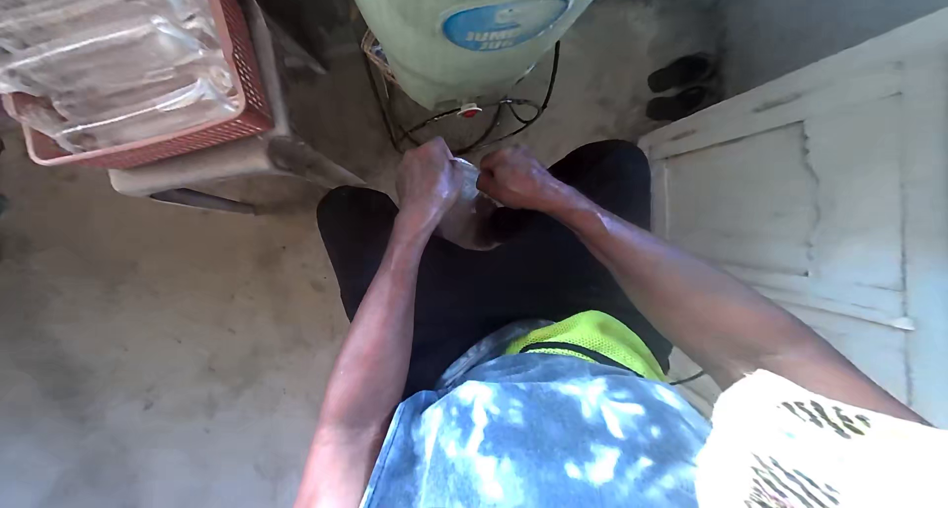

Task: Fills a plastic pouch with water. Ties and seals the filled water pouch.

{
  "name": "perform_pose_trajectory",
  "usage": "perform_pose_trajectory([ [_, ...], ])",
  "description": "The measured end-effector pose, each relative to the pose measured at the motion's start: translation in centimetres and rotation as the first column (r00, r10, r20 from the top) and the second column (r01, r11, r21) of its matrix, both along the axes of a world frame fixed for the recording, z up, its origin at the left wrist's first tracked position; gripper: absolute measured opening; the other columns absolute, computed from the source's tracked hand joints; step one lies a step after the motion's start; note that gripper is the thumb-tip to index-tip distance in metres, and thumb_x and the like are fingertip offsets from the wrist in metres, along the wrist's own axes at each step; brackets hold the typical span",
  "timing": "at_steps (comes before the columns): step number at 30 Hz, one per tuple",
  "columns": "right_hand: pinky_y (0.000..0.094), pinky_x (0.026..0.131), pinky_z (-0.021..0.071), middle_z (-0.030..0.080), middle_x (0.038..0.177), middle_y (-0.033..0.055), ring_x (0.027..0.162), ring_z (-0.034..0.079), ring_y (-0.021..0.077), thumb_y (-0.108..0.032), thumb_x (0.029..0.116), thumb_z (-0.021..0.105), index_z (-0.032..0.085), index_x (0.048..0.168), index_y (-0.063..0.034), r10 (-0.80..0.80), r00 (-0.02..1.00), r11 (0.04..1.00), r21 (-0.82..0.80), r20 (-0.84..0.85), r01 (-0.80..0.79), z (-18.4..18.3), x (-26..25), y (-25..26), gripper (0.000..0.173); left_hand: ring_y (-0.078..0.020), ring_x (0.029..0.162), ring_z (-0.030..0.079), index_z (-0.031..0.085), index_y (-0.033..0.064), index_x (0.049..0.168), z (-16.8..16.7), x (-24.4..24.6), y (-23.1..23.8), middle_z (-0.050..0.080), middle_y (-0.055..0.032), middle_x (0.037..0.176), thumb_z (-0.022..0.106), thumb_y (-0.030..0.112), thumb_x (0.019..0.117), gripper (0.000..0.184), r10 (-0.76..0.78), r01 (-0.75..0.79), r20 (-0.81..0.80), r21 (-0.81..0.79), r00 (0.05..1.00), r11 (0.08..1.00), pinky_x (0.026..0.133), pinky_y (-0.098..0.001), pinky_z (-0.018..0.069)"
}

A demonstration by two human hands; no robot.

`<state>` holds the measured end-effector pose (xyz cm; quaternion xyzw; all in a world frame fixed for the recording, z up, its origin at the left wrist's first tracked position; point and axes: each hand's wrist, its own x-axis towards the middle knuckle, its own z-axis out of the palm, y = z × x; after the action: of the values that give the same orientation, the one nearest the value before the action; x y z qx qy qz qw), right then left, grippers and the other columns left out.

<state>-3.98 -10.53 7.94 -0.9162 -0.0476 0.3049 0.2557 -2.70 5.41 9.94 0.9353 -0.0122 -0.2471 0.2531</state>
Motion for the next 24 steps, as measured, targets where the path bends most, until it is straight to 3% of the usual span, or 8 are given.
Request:
perform_pose_trajectory([
  [7, 0.0609, 0.075, 0.0503, 0.068, 0.085, 0.0191, 0.087, 0.067, 0.0385, -0.017, 0.0955, 0.063, 0.07, 0.083, 0.0, 0.001, 0.995, 0.999, 0.035, 0.095, -0.005, 2.9, -1.0, -0.9, 0.022, -0.0316, 0.096, 0.068, 0.066, 0.0015, 0.118, 1.5, -1.4, -0.3, 0.07, -0.0174, 0.102, 0.061, 0.011, 0.0962, 0.024, 0.063, -0.058, 0.03, -0.158, 0.998, 0.986, 0.086, -0.0526, 0.0549],
  [10, 0.0619, 0.074, 0.0508, 0.068, 0.086, 0.0199, 0.088, 0.067, 0.0396, -0.016, 0.0945, 0.064, 0.069, 0.083, 0.0005, -0.029, 0.991, 0.999, 0.035, 0.129, 0.025, 3.0, -1.2, -1.3, 0.021, -0.0299, 0.094, 0.069, 0.07, -0.0002, 0.11, 1.0, -1.9, -0.5, 0.071, -0.0177, 0.101, 0.064, 0.013, 0.0986, 0.018, 0.039, -0.032, 0.021, -0.266, 0.999, 0.963, 0.087, -0.0501, 0.055],
  [12, 0.0625, 0.075, 0.0512, 0.068, 0.086, 0.0208, 0.087, 0.068, 0.0406, -0.017, 0.0951, 0.064, 0.07, 0.084, 0.0012, -0.087, 0.983, 0.996, 0.042, 0.161, 0.081, 2.6, -1.3, -1.8, 0.022, -0.0197, 0.083, 0.071, 0.066, -0.001, 0.11, 0.0, -2.0, -0.4, 0.07, -0.0139, 0.099, 0.062, 0.014, 0.1022, 0.017, 0.065, -0.102, -0.098, -0.437, 0.993, 0.894, 0.08, -0.0383, 0.0605],
  [15, 0.0604, 0.076, 0.0519, 0.069, 0.088, 0.0214, 0.086, 0.068, 0.0388, -0.017, 0.0966, 0.063, 0.07, 0.093, 0.002, -0.292, 0.949, 0.955, 0.088, 0.122, 0.283, 2.2, -1.1, -2.3, 0.02, -0.0123, 0.072, 0.068, 0.061, -0.0039, 0.108, -1.8, -2.4, -0.7, 0.067, -0.0096, 0.089, 0.061, 0.008, 0.1019, 0.013, 0.149, -0.324, -0.309, -0.661, 0.939, 0.677, 0.071, -0.0288, 0.0606],
  [17, 0.055, 0.074, 0.0568, 0.07, 0.096, 0.0202, 0.084, 0.07, 0.0337, -0.017, 0.1003, 0.059, 0.068, 0.108, 0.002, -0.482, 0.875, 0.859, 0.178, -0.035, 0.48, 1.3, -0.8, -2.1, 0.022, -0.0109, 0.071, 0.066, 0.059, -0.0023, 0.107, -3.1, -2.5, -1.3, 0.064, -0.007, 0.087, 0.06, 0.006, 0.1022, 0.01, 0.173, -0.406, -0.383, -0.694, 0.907, 0.595, 0.07, -0.0277, 0.0595],
  [19, 0.047, 0.065, 0.0604, 0.07, 0.099, 0.0178, 0.078, 0.071, 0.0285, -0.018, 0.1035, 0.056, 0.061, 0.118, 0.0016, -0.628, 0.738, 0.679, 0.288, -0.248, 0.675, -0.6, -0.4, -1.5, 0.025, -0.0099, 0.07, 0.063, 0.059, 0.0023, 0.11, -4.3, -2.6, -1.8, 0.062, -0.0046, 0.088, 0.059, 0.011, 0.1035, 0.01, 0.18, -0.438, -0.415, -0.696, 0.892, 0.569, 0.069, -0.027, 0.0576],
  [22, 0.0417, 0.064, 0.0587, 0.063, 0.096, 0.0165, 0.074, 0.065, 0.0241, -0.008, 0.1011, 0.057, 0.056, 0.124, 0.0044, -0.701, 0.531, 0.411, 0.339, -0.476, 0.847, -2.7, 0.5, -0.5, 0.026, -0.0088, 0.069, 0.06, 0.058, 0.0073, 0.112, -6.1, -2.1, -2.1, 0.059, -0.0019, 0.087, 0.055, 0.015, 0.1055, 0.01, 0.208, -0.502, -0.467, -0.697, 0.86, 0.512, 0.068, -0.0259, 0.0552],
  [24, 0.0389, 0.064, 0.0578, 0.058, 0.093, 0.014, 0.071, 0.061, 0.0205, -0.005, 0.0992, 0.058, 0.054, 0.124, 0.0047, -0.702, 0.489, 0.366, 0.328, -0.518, 0.871, -4.2, 0.9, -0.2, 0.027, -0.0077, 0.068, 0.058, 0.058, 0.0079, 0.113, -7.6, -1.3, -2.3, 0.058, -0.0001, 0.086, 0.053, 0.016, 0.1067, 0.011, 0.26, -0.569, -0.509, -0.686, 0.82, 0.453, 0.067, -0.0252, 0.0545],
])
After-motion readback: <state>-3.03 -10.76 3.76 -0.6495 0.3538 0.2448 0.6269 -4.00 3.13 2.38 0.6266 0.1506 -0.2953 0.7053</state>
